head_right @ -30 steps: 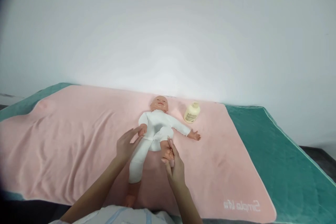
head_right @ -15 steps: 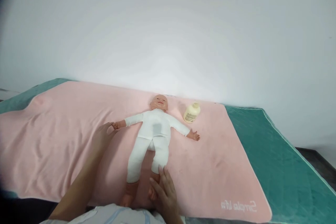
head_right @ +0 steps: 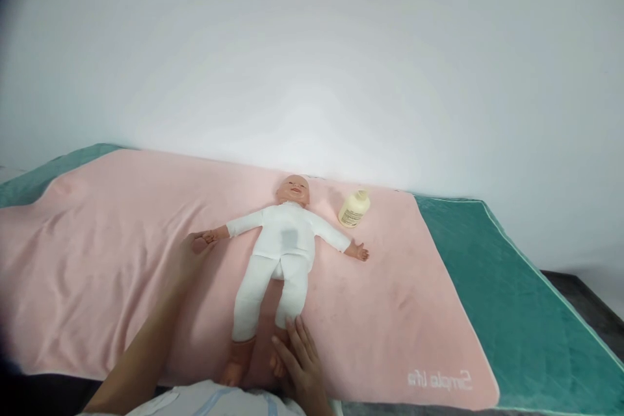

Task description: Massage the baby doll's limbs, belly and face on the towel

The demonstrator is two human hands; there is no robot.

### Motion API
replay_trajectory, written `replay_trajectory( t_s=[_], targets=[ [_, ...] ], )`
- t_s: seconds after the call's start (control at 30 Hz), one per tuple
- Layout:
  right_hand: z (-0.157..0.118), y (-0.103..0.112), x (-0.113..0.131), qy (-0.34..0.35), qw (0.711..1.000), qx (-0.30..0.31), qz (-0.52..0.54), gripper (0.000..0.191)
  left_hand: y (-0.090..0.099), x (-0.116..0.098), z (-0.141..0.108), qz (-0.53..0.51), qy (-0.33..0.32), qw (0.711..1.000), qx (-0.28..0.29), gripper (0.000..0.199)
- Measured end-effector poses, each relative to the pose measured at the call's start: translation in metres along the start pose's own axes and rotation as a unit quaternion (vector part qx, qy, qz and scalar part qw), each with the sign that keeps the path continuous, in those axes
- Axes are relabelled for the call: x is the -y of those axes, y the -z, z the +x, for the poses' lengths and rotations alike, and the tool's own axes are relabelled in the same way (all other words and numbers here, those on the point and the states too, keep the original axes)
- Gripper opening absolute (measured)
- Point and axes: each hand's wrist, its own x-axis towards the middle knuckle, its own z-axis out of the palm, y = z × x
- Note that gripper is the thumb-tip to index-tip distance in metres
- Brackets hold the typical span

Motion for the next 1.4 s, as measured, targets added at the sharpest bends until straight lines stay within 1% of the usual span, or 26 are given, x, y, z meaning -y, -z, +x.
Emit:
replay_trajectory(
  t_s=[0.03, 0.07, 0.1, 0.2, 0.27, 0.33, 0.37, 0.43, 0.5, 0.53, 0.6, 0.7, 0.83, 0.93, 1.0, 1.07, 1.13, 1.2, 1.33, 1.4],
  targets=[
    [0.003, 0.001, 0.001, -0.007, 1.0, -0.008, 0.002, 0.041, -0.001, -0.006, -0.005, -0.018, 0.031, 0.999, -0.001, 0.04],
    [0.008, 0.002, 0.001, -0.011, 1.0, -0.018, 0.003, 0.041, -0.003, -0.013, -0.01, -0.037, 0.043, 0.998, -0.012, 0.041],
    [0.013, 0.003, 0.001, -0.016, 0.999, -0.029, 0.006, 0.042, -0.005, -0.021, -0.016, -0.059, 0.04, 0.997, -0.034, 0.04],
    [0.032, 0.006, -0.003, -0.028, 0.999, -0.043, 0.018, 0.045, -0.014, -0.046, -0.032, -0.122, -0.001, 0.988, -0.094, 0.037],
    [0.048, 0.008, -0.008, -0.027, 0.998, -0.038, 0.03, 0.049, -0.022, -0.063, -0.041, -0.132, -0.049, 0.984, -0.105, 0.035],
    [0.064, 0.012, -0.015, -0.017, 0.998, -0.028, 0.048, 0.052, -0.03, -0.078, -0.048, -0.108, -0.125, 0.983, -0.081, 0.03],
    [0.072, 0.013, -0.019, -0.014, 0.998, -0.023, 0.059, 0.053, -0.035, -0.084, -0.05, -0.093, -0.18, 0.977, -0.071, 0.028],
    [0.085, 0.016, -0.026, -0.02, 0.996, -0.013, 0.084, 0.052, -0.046, -0.091, -0.055, -0.067, -0.317, 0.944, -0.057, 0.026],
    [0.097, 0.017, -0.031, -0.038, 0.993, -0.012, 0.107, 0.051, -0.055, -0.094, -0.059, -0.04, -0.428, 0.902, -0.043, 0.022],
    [0.101, 0.017, -0.033, -0.047, 0.992, -0.013, 0.117, 0.05, -0.059, -0.094, -0.061, -0.027, -0.46, 0.887, -0.037, 0.02],
    [0.108, 0.016, -0.036, -0.065, 0.989, -0.017, 0.132, 0.051, -0.063, -0.095, -0.063, -0.009, -0.484, 0.874, -0.033, 0.017],
    [0.112, 0.014, -0.036, -0.079, 0.986, -0.02, 0.144, 0.051, -0.064, -0.095, -0.064, -0.002, -0.487, 0.873, -0.028, 0.017],
    [0.109, 0.011, -0.034, -0.07, 0.987, -0.012, 0.148, 0.05, -0.062, -0.095, -0.062, 0.002, -0.489, 0.872, -0.025, 0.018],
    [0.103, 0.015, -0.032, -0.071, 0.987, -0.006, 0.141, 0.05, -0.06, -0.09, -0.06, 0.0, -0.477, 0.877, -0.053, 0.023],
    [0.098, 0.02, -0.029, -0.076, 0.988, -0.006, 0.135, 0.05, -0.057, -0.085, -0.058, 0.002, -0.467, 0.88, -0.084, 0.028],
    [0.091, 0.025, -0.025, -0.077, 0.989, -0.006, 0.127, 0.049, -0.051, -0.077, -0.055, 0.01, -0.45, 0.885, -0.119, 0.03],
    [0.081, 0.028, -0.02, -0.071, 0.992, -0.006, 0.109, 0.048, -0.044, -0.067, -0.05, 0.022, -0.415, 0.898, -0.148, 0.028],
    [0.069, 0.026, -0.016, -0.063, 0.995, -0.016, 0.081, 0.046, -0.035, -0.056, -0.044, 0.035, -0.363, 0.919, -0.153, 0.026],
    [0.043, 0.016, -0.008, -0.038, 0.997, -0.056, 0.034, 0.04, -0.018, -0.033, -0.027, 0.058, -0.249, 0.959, -0.121, 0.029],
    [0.033, 0.012, -0.005, -0.025, 0.998, -0.05, 0.025, 0.037, -0.01, -0.025, -0.021, 0.057, -0.196, 0.973, -0.105, 0.031]
  ],
)
